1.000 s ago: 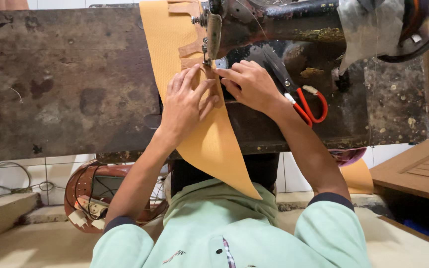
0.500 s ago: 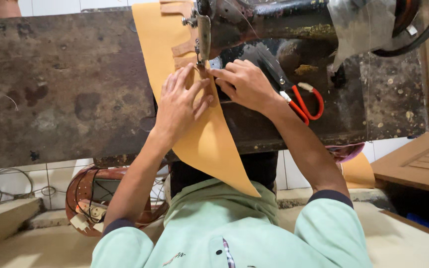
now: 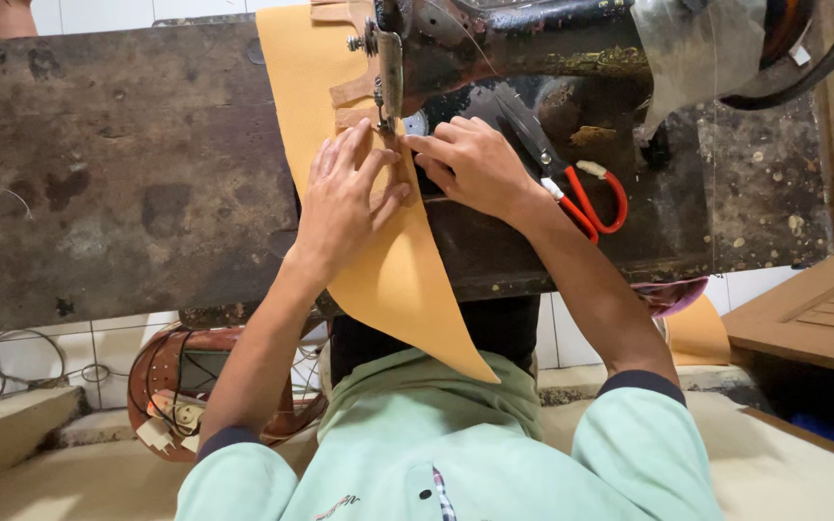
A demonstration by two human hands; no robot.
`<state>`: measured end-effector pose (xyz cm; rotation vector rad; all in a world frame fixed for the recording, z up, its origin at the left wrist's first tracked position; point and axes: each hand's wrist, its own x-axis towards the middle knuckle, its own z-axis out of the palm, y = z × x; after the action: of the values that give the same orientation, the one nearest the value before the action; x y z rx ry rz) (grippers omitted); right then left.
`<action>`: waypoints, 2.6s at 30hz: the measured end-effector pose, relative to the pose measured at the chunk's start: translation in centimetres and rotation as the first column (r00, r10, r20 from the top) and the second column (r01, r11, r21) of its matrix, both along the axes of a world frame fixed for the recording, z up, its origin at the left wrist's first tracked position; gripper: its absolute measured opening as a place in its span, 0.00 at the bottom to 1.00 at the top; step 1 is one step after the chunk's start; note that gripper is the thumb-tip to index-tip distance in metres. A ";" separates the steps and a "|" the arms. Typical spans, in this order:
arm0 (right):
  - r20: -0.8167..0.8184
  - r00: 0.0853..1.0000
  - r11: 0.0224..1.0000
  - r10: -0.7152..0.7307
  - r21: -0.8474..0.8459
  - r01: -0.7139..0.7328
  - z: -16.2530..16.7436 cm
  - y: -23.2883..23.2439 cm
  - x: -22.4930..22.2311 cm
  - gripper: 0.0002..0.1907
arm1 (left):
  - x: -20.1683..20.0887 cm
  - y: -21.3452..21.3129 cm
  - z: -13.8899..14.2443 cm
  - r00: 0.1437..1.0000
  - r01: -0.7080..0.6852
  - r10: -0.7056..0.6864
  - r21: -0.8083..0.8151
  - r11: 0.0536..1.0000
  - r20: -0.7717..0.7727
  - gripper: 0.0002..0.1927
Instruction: The person sews a long strip of tan material using a sewing machine, then cuts the stitched strip into individual pieces with scissors while sitting on the floor.
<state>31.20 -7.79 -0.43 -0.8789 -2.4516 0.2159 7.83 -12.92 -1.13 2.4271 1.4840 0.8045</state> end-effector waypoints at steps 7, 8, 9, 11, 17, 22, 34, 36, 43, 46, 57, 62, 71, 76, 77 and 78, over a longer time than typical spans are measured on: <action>0.008 1.000 1.000 -0.006 0.009 0.006 0.1 -0.1 0.0 0.16 | -0.3 0.4 -0.5 1.000 0.021 -0.021 0.020 1.000 -0.001 0.17; 0.009 1.000 1.000 -0.009 0.007 0.009 0.1 -0.1 0.0 0.16 | -0.3 0.4 -0.5 1.000 0.023 -0.023 0.015 1.000 0.006 0.16; 0.008 1.000 1.000 -0.007 0.013 0.007 0.0 -0.1 0.0 0.16 | -0.3 0.4 -0.5 1.000 0.026 -0.026 0.009 1.000 0.014 0.16; 0.004 1.000 1.000 -0.005 0.024 0.005 0.0 -0.2 0.0 0.17 | -0.4 0.5 -0.6 0.999 0.031 -0.031 0.001 1.000 0.019 0.15; 0.000 1.000 1.000 -0.010 0.015 0.010 -0.3 -0.1 0.1 0.15 | -0.4 0.6 -0.5 0.999 0.040 -0.039 -0.013 0.999 0.025 0.15; 0.006 1.000 0.999 -0.012 0.031 0.012 -0.4 -0.1 0.1 0.15 | -0.5 0.7 -0.6 0.999 0.041 -0.041 -0.024 0.999 0.030 0.15; 0.016 1.000 1.000 0.004 0.021 -0.004 -0.2 -0.2 0.2 0.16 | -1.7 2.4 -0.8 0.991 0.128 -0.126 -0.069 0.989 0.040 0.17; 0.017 1.000 1.000 0.014 0.020 -0.014 -0.1 -0.2 0.2 0.16 | -1.9 2.8 -0.7 0.992 0.121 -0.118 -0.105 0.987 0.033 0.16; 0.021 1.000 1.000 0.010 0.011 -0.010 0.0 -0.1 0.1 0.16 | -2.0 3.8 -0.9 0.989 0.146 -0.140 -0.133 0.980 0.050 0.18; 0.029 1.000 1.000 0.001 0.017 -0.002 -0.1 -0.2 0.1 0.17 | -2.1 4.0 -0.9 0.990 0.140 -0.138 -0.100 0.985 0.034 0.19; 0.039 0.999 1.000 0.021 0.021 -0.022 -0.3 0.0 0.3 0.16 | -0.8 2.8 -0.2 0.995 -0.099 0.099 -0.066 0.993 -0.003 0.25; 0.037 0.999 0.999 0.021 0.030 -0.022 -0.4 0.0 0.2 0.14 | -1.6 3.5 -0.6 0.994 -0.060 0.068 -0.084 0.995 0.089 0.22; 0.024 1.000 0.999 0.017 0.042 -0.018 -0.6 0.0 0.3 0.15 | -2.5 5.5 -0.7 0.990 0.047 -0.035 -0.083 0.995 0.138 0.18; -0.321 0.947 0.988 -0.033 -0.156 -0.019 -1.8 2.0 0.8 0.07 | -3.1 7.3 -0.7 0.984 0.132 -0.120 -0.083 0.988 0.134 0.16; -0.370 0.927 0.978 -0.064 -0.208 -0.015 -2.1 2.8 1.1 0.06 | -3.2 7.5 -0.7 0.980 0.152 -0.139 -0.083 0.985 0.145 0.16; -0.282 0.944 0.941 -0.173 -0.330 0.074 -2.6 3.7 1.3 0.06 | -3.3 7.8 -0.7 0.975 0.173 -0.159 -0.083 0.981 0.155 0.15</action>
<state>32.48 -4.07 -2.98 -1.0443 -2.0929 0.6635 4.53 -5.13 -1.81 2.3279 1.2191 0.8373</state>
